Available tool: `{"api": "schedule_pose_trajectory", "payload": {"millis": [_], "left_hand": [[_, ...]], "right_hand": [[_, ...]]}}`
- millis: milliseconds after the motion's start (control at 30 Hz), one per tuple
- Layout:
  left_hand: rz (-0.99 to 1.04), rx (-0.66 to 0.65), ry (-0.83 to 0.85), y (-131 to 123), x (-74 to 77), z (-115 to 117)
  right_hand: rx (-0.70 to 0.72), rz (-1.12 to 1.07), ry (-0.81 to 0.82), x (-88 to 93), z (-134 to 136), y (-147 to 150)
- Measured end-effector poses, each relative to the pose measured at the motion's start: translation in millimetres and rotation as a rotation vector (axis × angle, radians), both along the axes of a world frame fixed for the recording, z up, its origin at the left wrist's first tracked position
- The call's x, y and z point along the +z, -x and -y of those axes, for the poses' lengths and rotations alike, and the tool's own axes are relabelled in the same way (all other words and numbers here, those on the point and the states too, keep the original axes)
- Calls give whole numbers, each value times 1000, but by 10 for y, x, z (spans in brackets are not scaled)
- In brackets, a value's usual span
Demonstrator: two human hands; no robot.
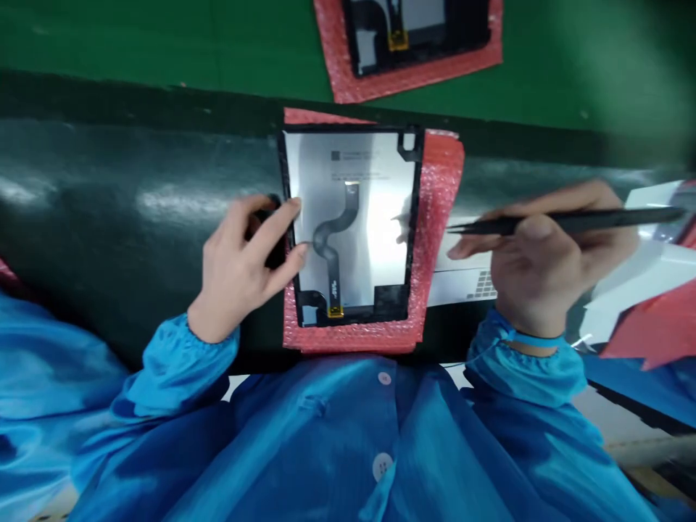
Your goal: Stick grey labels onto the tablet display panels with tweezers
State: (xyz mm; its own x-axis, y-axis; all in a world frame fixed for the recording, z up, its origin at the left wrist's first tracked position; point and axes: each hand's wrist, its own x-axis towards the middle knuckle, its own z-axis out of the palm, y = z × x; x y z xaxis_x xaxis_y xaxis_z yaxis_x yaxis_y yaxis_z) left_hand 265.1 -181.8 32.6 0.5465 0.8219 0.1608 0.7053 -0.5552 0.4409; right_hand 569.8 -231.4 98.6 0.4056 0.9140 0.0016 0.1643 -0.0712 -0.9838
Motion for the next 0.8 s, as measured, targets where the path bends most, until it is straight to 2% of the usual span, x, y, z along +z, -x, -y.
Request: {"api": "schedule_pose_trajectory", "payload": {"millis": [67, 133, 200, 267, 333, 433, 500, 600, 700, 800], "left_hand": [[24, -11, -22, -6, -84, 26], [44, 6, -80, 61, -85, -11], [45, 63, -157, 57, 18, -1], [59, 58, -206, -100, 206, 124], [99, -101, -175, -406, 419, 367], [72, -526, -105, -998, 617, 829], [-62, -682, -110, -1359, 613, 1084], [-290, -704, -85, -1710, 471, 1273], [-427, -670, -57, -1823, 344, 1289], [-456, -669, -52, -1819, 317, 1266]], "right_hand": [[-23, 50, 30, -92, 384, -360], [14, 68, 104, -182, 663, -601], [68, 93, 144, -271, 874, -802], [97, 106, 161, -362, 1038, -985], [98, 104, 164, -454, 1155, -1128], [94, 79, 167, -573, 1252, -1220], [95, 61, 168, -627, 1280, -1217], [102, 39, 151, -673, 1302, -1192], [124, 16, 132, -708, 1323, -1194], [136, 1, 126, -747, 1344, -1212]]}}
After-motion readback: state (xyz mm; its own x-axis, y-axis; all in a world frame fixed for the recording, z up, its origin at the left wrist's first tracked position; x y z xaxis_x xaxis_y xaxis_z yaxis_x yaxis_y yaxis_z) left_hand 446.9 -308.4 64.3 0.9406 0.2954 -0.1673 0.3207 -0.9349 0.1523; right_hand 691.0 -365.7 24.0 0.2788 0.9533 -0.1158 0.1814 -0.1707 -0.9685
